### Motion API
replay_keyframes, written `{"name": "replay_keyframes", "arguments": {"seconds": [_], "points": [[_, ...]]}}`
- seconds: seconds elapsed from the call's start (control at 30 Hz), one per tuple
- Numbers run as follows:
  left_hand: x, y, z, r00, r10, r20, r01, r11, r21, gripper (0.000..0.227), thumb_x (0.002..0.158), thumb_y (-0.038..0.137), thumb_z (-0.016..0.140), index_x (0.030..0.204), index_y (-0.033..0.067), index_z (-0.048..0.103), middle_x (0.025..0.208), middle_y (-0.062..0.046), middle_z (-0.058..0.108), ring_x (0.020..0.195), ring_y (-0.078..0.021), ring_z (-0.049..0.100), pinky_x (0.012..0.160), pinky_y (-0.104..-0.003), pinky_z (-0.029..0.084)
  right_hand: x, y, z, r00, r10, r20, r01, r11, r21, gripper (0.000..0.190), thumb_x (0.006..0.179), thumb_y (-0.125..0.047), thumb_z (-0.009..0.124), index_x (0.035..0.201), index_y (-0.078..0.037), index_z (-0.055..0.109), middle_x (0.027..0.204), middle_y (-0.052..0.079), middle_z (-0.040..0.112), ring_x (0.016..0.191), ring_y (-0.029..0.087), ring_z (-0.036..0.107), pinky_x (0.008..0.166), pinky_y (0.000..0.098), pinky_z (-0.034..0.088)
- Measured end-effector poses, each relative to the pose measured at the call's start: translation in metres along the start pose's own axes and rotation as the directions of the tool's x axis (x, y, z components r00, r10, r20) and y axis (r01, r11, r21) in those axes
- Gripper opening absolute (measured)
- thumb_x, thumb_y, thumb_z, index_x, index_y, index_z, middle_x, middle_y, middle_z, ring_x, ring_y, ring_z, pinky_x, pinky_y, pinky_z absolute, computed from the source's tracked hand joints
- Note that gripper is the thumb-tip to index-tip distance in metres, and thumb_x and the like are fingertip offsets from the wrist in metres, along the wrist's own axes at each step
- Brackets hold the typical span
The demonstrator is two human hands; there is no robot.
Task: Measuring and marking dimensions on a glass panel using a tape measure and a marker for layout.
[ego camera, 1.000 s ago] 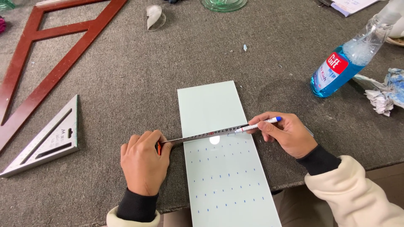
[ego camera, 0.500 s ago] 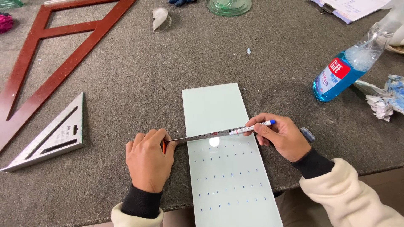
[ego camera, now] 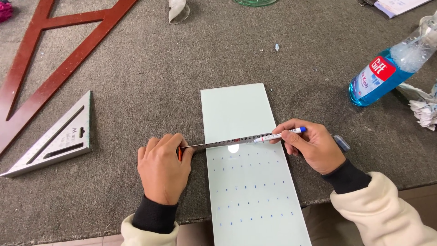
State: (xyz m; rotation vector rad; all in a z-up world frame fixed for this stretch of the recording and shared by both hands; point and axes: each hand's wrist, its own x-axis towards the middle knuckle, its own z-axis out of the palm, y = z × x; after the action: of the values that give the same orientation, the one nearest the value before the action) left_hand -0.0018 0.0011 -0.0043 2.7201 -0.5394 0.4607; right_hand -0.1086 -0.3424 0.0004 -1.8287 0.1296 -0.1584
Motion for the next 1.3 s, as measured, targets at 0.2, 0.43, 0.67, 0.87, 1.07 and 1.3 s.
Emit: {"name": "replay_keyframes", "arguments": {"seconds": [0.2, 0.43, 0.67, 0.87, 1.07, 1.3], "points": [[0.0, 0.0, -0.001, 1.0, 0.014, -0.023, -0.015, 1.0, -0.012, 0.027, 0.09, 0.034, 0.084, 0.08, 0.0229, 0.062, 0.08, 0.009, 0.069, 0.082, -0.0269, 0.06, 0.081, -0.044, 0.044, 0.0, -0.001, 0.0, 1.0, 0.012, -0.009, -0.012, 0.999, -0.03, 0.027, 0.107, -0.023, 0.067, 0.11, -0.001, 0.083, 0.061, 0.009, 0.063, 0.057, 0.014, 0.052, 0.055, 0.0282, 0.043], [0.0, 0.002, -0.002, 1.0, -0.006, -0.011, 0.006, 1.0, -0.028, 0.027, 0.089, 0.034, 0.084, 0.079, 0.0234, 0.062, 0.081, 0.009, 0.07, 0.083, -0.0267, 0.06, 0.083, -0.044, 0.043, 0.0, 0.003, 0.0, 1.0, 0.022, -0.011, -0.022, 1.0, -0.014, 0.026, 0.107, -0.022, 0.067, 0.108, -0.001, 0.083, 0.061, 0.009, 0.062, 0.058, 0.014, 0.053, 0.055, 0.0285, 0.044], [0.0, 0.001, 0.0, 1.0, 0.001, -0.018, -0.001, 1.0, -0.006, 0.029, 0.089, 0.036, 0.086, 0.079, 0.0237, 0.061, 0.08, 0.009, 0.069, 0.082, -0.0263, 0.06, 0.082, -0.044, 0.044, -0.001, 0.002, 0.0, 1.0, 0.014, -0.017, -0.014, 1.0, -0.016, 0.028, 0.107, -0.023, 0.066, 0.108, -0.001, 0.083, 0.061, 0.009, 0.061, 0.059, 0.014, 0.053, 0.056, 0.0286, 0.043], [0.0, -0.001, 0.002, 1.0, -0.002, -0.002, 0.002, 1.0, -0.004, 0.03, 0.09, 0.037, 0.085, 0.079, 0.0232, 0.061, 0.08, 0.009, 0.069, 0.083, -0.0264, 0.061, 0.081, -0.044, 0.044, 0.0, 0.003, 0.001, 1.0, 0.021, -0.019, -0.019, 0.996, 0.092, 0.024, 0.106, -0.017, 0.067, 0.11, 0.002, 0.081, 0.078, 0.016, 0.075, 0.061, 0.016, 0.057, 0.057, 0.0291, 0.046], [0.001, 0.0, 0.002, 1.0, -0.008, 0.009, 0.008, 1.0, -0.007, 0.027, 0.091, 0.037, 0.084, 0.081, 0.0232, 0.063, 0.082, 0.008, 0.07, 0.085, -0.0277, 0.061, 0.085, -0.046, 0.044, 0.002, -0.007, 0.007, 0.999, 0.039, -0.028, -0.035, 0.993, 0.114, 0.024, 0.105, -0.015, 0.068, 0.111, 0.004, 0.081, 0.093, 0.023, 0.087, 0.061, 0.015, 0.057, 0.057, 0.0284, 0.047], [0.0, 0.001, 0.002, 1.0, -0.009, -0.006, 0.009, 1.0, -0.013, 0.03, 0.09, 0.037, 0.085, 0.08, 0.0229, 0.061, 0.081, 0.008, 0.069, 0.083, -0.0268, 0.06, 0.085, -0.045, 0.044, 0.0, -0.004, 0.009, 0.998, 0.065, -0.015, -0.064, 0.997, 0.045, 0.03, 0.103, -0.023, 0.072, 0.113, 0.002, 0.086, 0.057, 0.009, 0.061, 0.055, 0.014, 0.052, 0.053, 0.029, 0.042]]}}
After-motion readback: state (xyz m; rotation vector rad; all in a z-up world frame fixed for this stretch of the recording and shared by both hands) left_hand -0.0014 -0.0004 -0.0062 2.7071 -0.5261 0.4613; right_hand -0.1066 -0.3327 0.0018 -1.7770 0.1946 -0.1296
